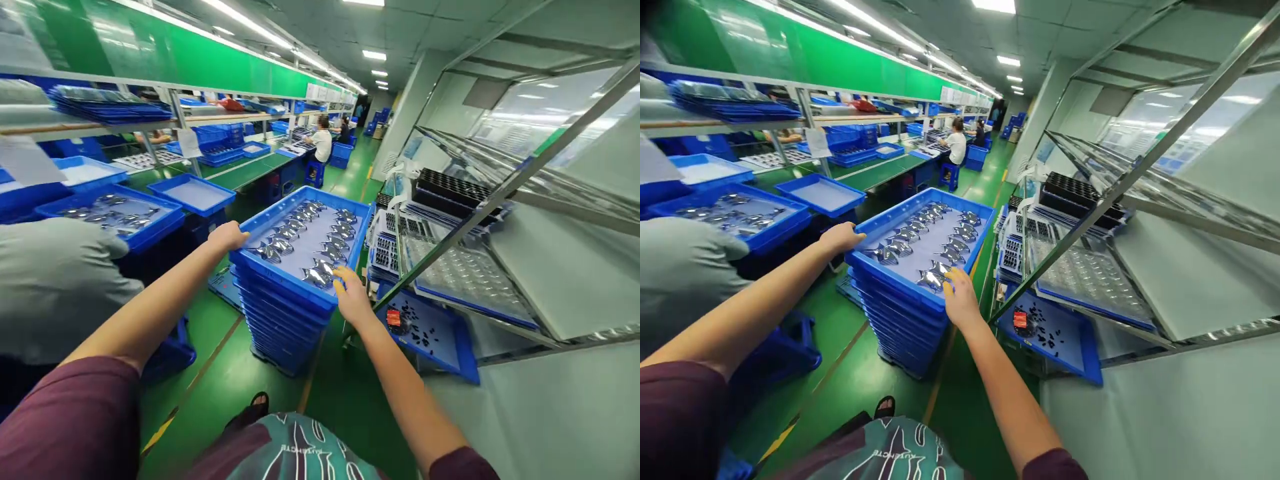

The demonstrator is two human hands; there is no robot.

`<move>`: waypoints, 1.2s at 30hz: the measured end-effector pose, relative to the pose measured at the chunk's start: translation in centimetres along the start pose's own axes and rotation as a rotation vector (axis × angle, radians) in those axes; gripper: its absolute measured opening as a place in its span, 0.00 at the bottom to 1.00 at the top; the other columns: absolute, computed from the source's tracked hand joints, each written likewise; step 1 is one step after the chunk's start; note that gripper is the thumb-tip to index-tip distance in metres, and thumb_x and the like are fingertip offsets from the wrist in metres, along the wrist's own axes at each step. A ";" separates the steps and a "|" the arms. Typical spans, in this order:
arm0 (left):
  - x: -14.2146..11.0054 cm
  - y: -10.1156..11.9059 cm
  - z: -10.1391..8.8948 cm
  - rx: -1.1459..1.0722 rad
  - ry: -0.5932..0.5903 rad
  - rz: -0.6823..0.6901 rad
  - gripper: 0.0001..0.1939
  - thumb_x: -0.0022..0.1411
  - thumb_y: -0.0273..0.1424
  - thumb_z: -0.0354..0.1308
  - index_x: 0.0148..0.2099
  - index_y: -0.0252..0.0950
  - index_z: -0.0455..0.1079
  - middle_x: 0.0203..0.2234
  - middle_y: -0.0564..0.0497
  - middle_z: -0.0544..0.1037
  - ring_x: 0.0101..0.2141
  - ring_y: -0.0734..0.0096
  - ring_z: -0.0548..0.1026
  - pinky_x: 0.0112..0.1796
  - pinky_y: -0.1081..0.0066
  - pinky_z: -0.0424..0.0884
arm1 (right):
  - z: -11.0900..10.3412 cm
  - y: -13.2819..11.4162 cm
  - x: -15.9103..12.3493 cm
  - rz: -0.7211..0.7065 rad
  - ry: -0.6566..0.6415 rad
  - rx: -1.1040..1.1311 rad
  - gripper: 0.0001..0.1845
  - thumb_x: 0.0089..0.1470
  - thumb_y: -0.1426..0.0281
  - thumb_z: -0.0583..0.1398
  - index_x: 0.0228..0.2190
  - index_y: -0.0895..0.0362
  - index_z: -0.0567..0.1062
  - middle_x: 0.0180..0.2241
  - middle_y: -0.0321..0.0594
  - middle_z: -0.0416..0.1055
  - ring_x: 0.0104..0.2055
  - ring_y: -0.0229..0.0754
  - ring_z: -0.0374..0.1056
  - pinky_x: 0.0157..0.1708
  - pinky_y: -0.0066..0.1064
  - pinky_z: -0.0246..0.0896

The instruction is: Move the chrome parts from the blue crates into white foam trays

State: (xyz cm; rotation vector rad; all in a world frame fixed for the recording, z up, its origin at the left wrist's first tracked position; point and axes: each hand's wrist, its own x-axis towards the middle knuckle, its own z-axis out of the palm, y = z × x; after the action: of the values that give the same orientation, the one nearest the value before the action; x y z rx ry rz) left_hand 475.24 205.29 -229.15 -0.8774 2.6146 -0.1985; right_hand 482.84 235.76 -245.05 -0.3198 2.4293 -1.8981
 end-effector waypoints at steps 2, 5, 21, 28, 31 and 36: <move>2.1 1.8 0.1 0.042 -0.031 0.044 0.30 0.59 0.44 0.56 0.57 0.28 0.68 0.51 0.31 0.74 0.51 0.44 0.72 0.46 0.59 0.69 | 0.5 0.0 2.1 0.069 -0.037 -0.113 0.20 0.57 0.57 0.54 0.43 0.54 0.77 0.49 0.46 0.73 0.54 0.48 0.66 0.56 0.45 0.60; 5.2 4.2 0.1 0.049 -0.047 0.075 0.33 0.60 0.47 0.54 0.59 0.28 0.65 0.53 0.29 0.72 0.52 0.42 0.71 0.48 0.56 0.69 | 1.5 0.4 5.5 0.167 -0.080 -0.302 0.20 0.56 0.54 0.57 0.39 0.54 0.79 0.40 0.45 0.76 0.47 0.49 0.70 0.50 0.42 0.63; 24.5 15.4 1.0 -0.087 0.101 0.041 0.27 0.63 0.39 0.51 0.61 0.31 0.66 0.55 0.36 0.72 0.55 0.46 0.70 0.51 0.56 0.67 | 3.4 8.9 26.2 0.245 -0.126 -0.382 0.16 0.59 0.66 0.53 0.42 0.53 0.79 0.44 0.40 0.77 0.49 0.46 0.67 0.48 0.35 0.63; 34.7 20.1 2.6 -0.236 0.198 -0.031 0.20 0.56 0.31 0.56 0.51 0.30 0.74 0.51 0.33 0.75 0.52 0.45 0.72 0.52 0.55 0.67 | 3.9 14.0 35.8 0.253 -0.178 -0.314 0.19 0.60 0.70 0.51 0.45 0.53 0.78 0.50 0.38 0.75 0.54 0.45 0.65 0.52 0.35 0.61; 39.2 22.5 3.3 -0.333 0.235 -0.042 0.20 0.52 0.29 0.58 0.48 0.30 0.74 0.50 0.34 0.75 0.52 0.44 0.72 0.52 0.53 0.67 | 4.2 17.4 39.9 0.253 -0.139 -0.290 0.18 0.59 0.71 0.52 0.44 0.53 0.79 0.49 0.39 0.75 0.53 0.45 0.65 0.52 0.35 0.61; 46.1 27.1 4.6 -0.426 0.248 0.007 0.18 0.53 0.29 0.59 0.47 0.29 0.74 0.49 0.34 0.76 0.52 0.42 0.71 0.54 0.52 0.66 | 4.1 23.2 46.6 0.231 -0.069 -0.306 0.16 0.57 0.71 0.53 0.38 0.53 0.81 0.42 0.39 0.77 0.49 0.46 0.66 0.51 0.36 0.60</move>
State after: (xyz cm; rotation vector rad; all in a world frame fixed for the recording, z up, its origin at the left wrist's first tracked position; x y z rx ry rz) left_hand 428.17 198.85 -254.05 -1.0345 2.9481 0.2816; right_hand 434.77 228.36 -264.07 -0.1043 2.5776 -1.4045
